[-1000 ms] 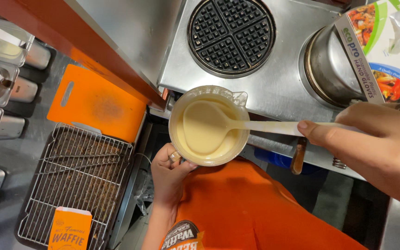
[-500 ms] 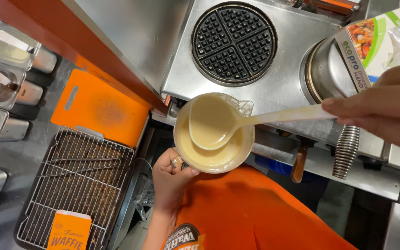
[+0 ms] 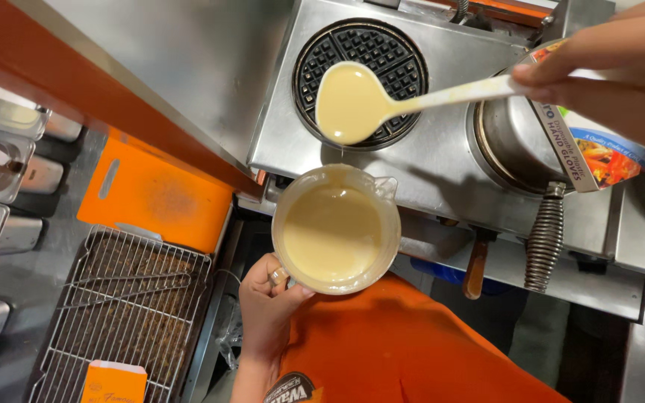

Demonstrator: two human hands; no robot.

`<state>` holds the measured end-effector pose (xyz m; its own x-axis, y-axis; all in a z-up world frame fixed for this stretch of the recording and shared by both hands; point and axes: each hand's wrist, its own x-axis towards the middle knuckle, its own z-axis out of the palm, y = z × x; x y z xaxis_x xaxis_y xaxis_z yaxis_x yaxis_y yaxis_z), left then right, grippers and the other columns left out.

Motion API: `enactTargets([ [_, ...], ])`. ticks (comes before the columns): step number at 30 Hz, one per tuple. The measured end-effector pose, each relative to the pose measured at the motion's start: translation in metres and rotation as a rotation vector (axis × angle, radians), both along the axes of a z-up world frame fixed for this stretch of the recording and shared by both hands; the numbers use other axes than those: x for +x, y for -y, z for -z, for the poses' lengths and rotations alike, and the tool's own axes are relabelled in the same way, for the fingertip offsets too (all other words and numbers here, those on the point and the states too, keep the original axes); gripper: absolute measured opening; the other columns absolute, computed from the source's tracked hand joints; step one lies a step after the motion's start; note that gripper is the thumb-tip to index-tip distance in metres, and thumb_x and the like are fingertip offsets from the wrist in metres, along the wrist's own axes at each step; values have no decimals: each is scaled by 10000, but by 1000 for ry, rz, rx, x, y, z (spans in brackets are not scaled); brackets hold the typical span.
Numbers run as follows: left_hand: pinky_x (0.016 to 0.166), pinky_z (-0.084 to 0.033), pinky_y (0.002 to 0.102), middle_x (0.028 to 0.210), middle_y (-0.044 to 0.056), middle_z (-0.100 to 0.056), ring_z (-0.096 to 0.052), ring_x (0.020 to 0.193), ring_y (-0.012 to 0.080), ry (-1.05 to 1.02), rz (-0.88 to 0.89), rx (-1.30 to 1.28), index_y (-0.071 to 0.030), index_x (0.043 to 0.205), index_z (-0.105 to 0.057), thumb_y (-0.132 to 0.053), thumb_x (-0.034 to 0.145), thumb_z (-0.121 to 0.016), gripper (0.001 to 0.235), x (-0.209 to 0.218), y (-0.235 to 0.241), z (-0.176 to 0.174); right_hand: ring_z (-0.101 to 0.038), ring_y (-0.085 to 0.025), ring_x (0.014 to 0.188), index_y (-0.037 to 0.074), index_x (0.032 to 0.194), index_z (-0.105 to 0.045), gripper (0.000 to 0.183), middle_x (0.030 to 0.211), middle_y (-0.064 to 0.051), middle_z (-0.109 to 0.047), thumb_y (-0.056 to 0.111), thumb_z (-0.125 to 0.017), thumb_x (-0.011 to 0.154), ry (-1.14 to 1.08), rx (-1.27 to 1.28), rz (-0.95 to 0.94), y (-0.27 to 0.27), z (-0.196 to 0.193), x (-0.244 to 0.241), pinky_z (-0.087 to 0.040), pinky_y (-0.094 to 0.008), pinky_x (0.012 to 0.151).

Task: The person pours batter from a pitcher into a waffle iron using a ladle, spreads it, and then organizes several plastic containers and bottles on the counter.

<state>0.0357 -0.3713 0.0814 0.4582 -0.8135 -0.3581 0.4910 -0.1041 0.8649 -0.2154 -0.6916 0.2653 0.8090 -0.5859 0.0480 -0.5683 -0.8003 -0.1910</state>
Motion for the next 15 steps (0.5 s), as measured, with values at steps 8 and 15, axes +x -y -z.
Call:
enactTargets([
  [8, 698, -530, 221, 800, 2, -655, -603, 723, 49, 2, 50, 33, -40, 783, -569, 24, 723, -780, 228, -2, -1, 9, -653, -242, 574, 165, 987, -826, 104, 711, -40, -685, 224, -791, 909, -20, -508, 44, -32, 8, 18, -461, -350, 464],
  [15, 687, -503, 219, 804, -11, -631, -578, 714, 43, -48, 80, -2, -48, 785, -594, 24, 695, -766, 207, -1, -5, 29, -604, -230, 540, 180, 1036, -810, 101, 740, -19, -640, 235, -789, 954, 65, -618, 86, -40, 31, 25, -435, -339, 449],
])
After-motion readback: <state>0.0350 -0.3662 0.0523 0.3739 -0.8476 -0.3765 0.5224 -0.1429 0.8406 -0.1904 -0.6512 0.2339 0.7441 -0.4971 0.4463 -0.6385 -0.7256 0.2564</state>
